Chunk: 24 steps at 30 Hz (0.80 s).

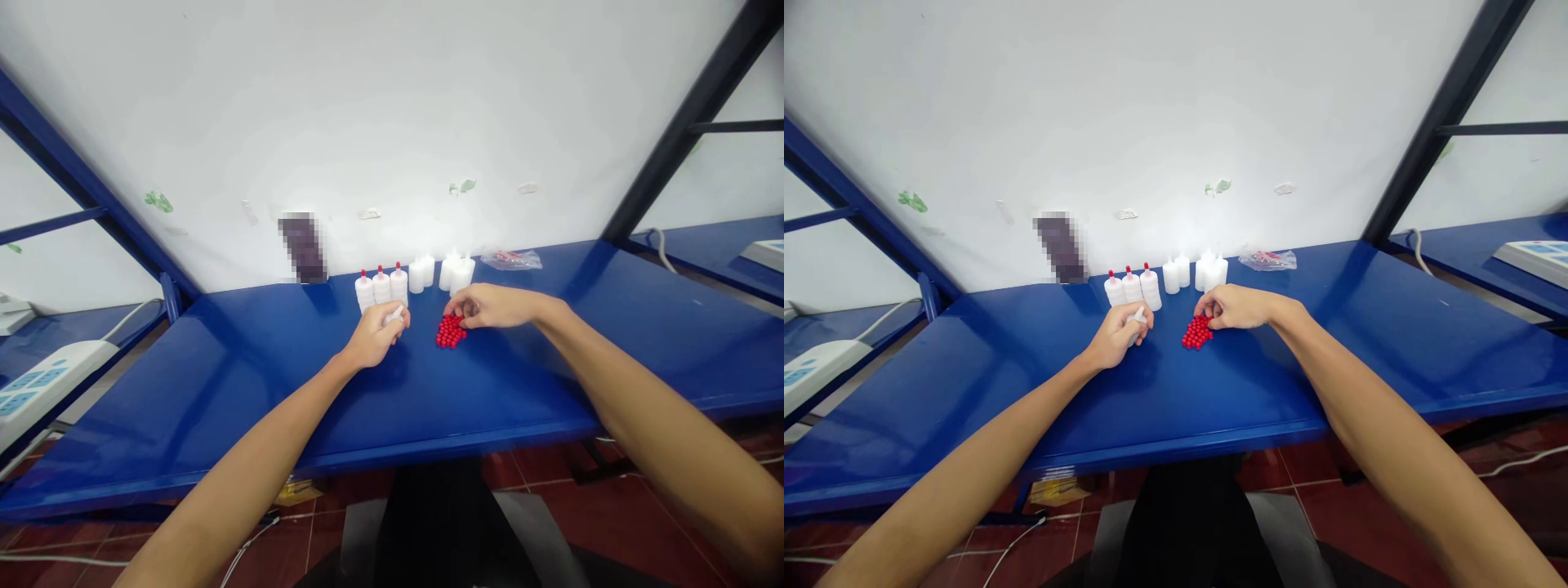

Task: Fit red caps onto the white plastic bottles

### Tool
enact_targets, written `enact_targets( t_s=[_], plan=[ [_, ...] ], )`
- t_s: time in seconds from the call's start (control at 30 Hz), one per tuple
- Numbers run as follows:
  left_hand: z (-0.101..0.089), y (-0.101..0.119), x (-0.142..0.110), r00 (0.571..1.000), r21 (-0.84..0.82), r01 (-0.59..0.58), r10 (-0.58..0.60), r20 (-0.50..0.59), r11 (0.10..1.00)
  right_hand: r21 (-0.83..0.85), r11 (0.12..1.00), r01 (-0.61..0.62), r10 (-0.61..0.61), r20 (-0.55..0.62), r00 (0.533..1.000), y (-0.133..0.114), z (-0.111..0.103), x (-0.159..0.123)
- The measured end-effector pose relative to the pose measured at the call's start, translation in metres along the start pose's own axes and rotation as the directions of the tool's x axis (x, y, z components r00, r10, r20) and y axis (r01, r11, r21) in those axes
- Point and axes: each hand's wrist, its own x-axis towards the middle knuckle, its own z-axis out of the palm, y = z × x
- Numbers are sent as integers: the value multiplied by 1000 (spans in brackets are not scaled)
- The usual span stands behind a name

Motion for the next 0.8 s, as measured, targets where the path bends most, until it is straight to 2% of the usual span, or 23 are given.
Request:
enact_targets(
  t_s=[0.27, 0.57, 0.7, 0.8],
  plan=[
    [-2, 5, -3, 998, 166, -49, 43, 43, 985, -23, 1000, -9, 8, -17, 1000, 6, 1, 1],
    [-6, 7, -4, 994, 289, -107, 113, -3, 951, -165, 984, -66, 49, -109, 993, 17, 1, 3],
    [-5, 7, -3, 989, 399, -137, 145, 11, 907, -160, 986, -55, 16, -237, 971, 15, 2, 5],
    [-5, 6, -2, 991, 416, -128, 134, 16, 900, -24, 999, 40, -46, -416, 908, 0, 6, 7]
  ],
)
